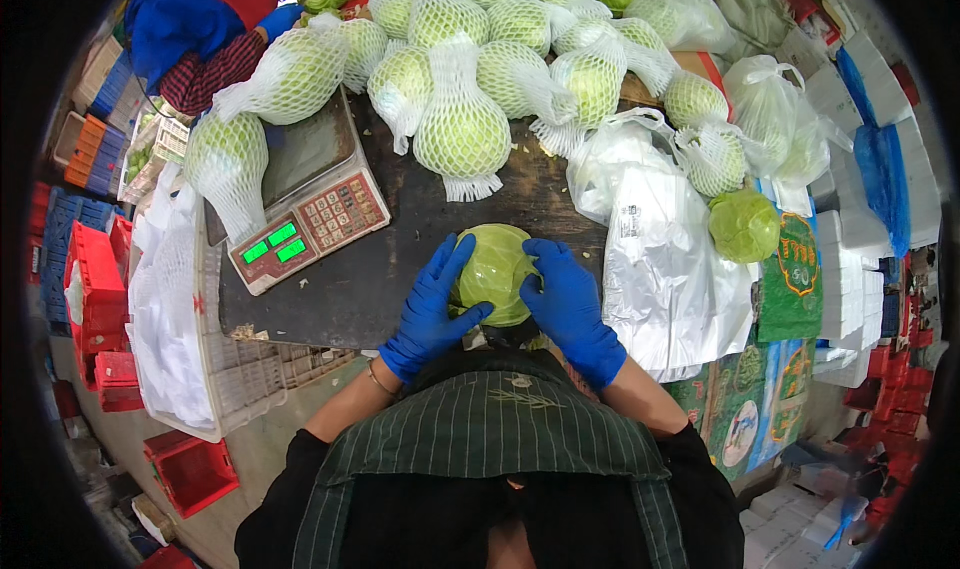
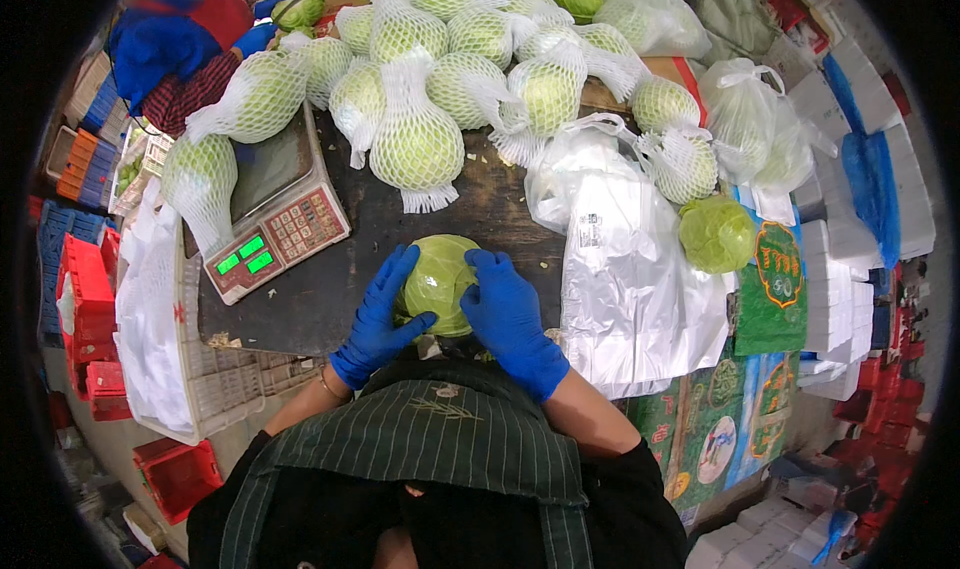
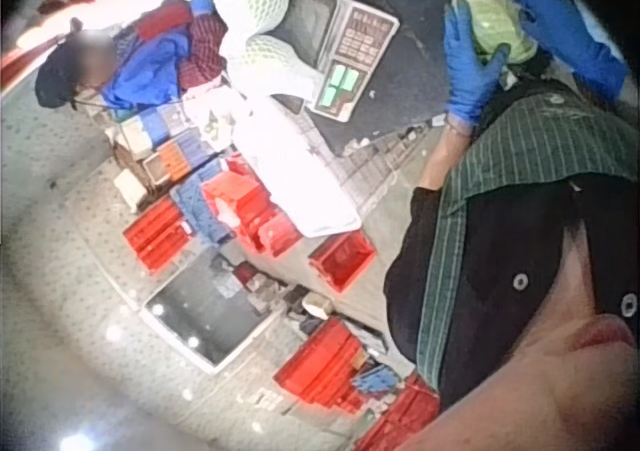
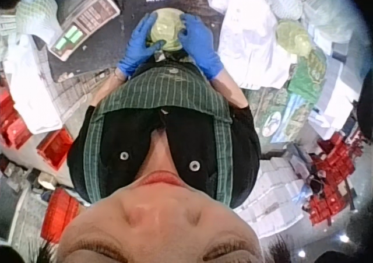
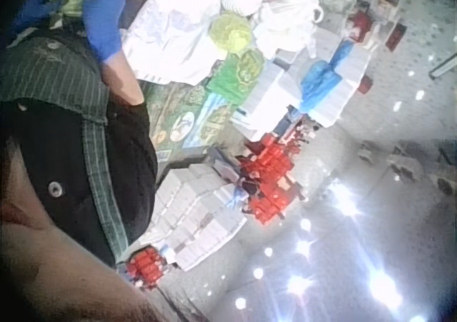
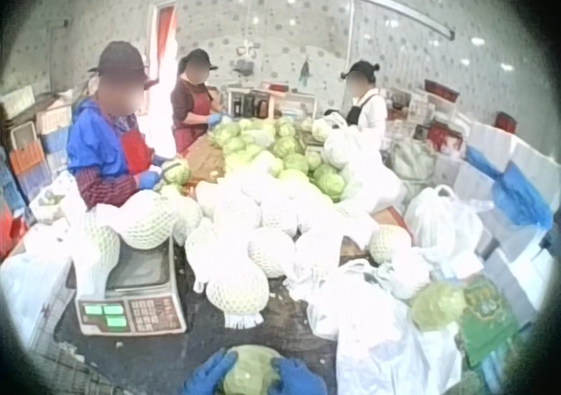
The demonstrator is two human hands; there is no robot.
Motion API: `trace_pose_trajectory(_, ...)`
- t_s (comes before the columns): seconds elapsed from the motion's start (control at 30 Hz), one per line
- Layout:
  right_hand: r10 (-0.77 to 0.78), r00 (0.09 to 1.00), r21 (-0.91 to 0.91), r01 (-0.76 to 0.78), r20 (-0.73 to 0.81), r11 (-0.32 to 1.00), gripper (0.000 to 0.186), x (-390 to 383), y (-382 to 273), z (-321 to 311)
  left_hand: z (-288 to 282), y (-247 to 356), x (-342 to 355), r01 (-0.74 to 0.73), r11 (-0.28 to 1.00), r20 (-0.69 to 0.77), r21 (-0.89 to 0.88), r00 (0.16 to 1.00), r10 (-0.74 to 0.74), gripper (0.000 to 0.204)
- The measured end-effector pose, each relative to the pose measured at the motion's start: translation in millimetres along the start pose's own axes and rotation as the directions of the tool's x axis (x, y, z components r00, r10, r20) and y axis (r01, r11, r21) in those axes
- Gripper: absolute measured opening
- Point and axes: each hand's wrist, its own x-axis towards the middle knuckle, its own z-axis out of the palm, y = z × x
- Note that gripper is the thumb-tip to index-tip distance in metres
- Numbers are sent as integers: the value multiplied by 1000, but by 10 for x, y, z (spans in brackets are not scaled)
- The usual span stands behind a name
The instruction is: The person picks up cabbages, places them on a digital scale, and then puts them into plastic bags. The person also removes outer leaves from some cabbages before packaging. The packaged cabbages are placed into red crates.
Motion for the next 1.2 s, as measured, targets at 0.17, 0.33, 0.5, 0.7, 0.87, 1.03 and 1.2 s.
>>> trace_pose_trajectory(0.17,134,991,392,-117,-15,912,47,-311,277,-25,-30,-63,-93,-35,997,-51,-66,998,32,80)
trace_pose_trajectory(0.33,55,997,214,-44,-46,976,43,-761,571,-108,-103,-163,-355,-60,998,-41,6,997,61,75)
trace_pose_trajectory(0.5,-11,999,284,0,40,959,39,-757,481,-233,-70,-368,-569,-215,967,-18,138,975,220,49)
trace_pose_trajectory(0.7,-221,975,141,222,-19,965,48,-322,198,-10,44,-542,-638,-352,911,154,215,933,325,36)
trace_pose_trajectory(0.87,-322,947,26,322,-9,946,50,-433,356,74,-23,-385,-577,-337,910,212,243,934,289,38)
trace_pose_trajectory(1.03,-348,924,118,333,155,936,36,-616,420,123,-50,-91,-457,-160,978,-26,136,986,165,38)
trace_pose_trajectory(1.2,-316,947,139,321,-61,937,31,-513,262,186,141,-183,-447,-240,940,-56,242,964,261,32)
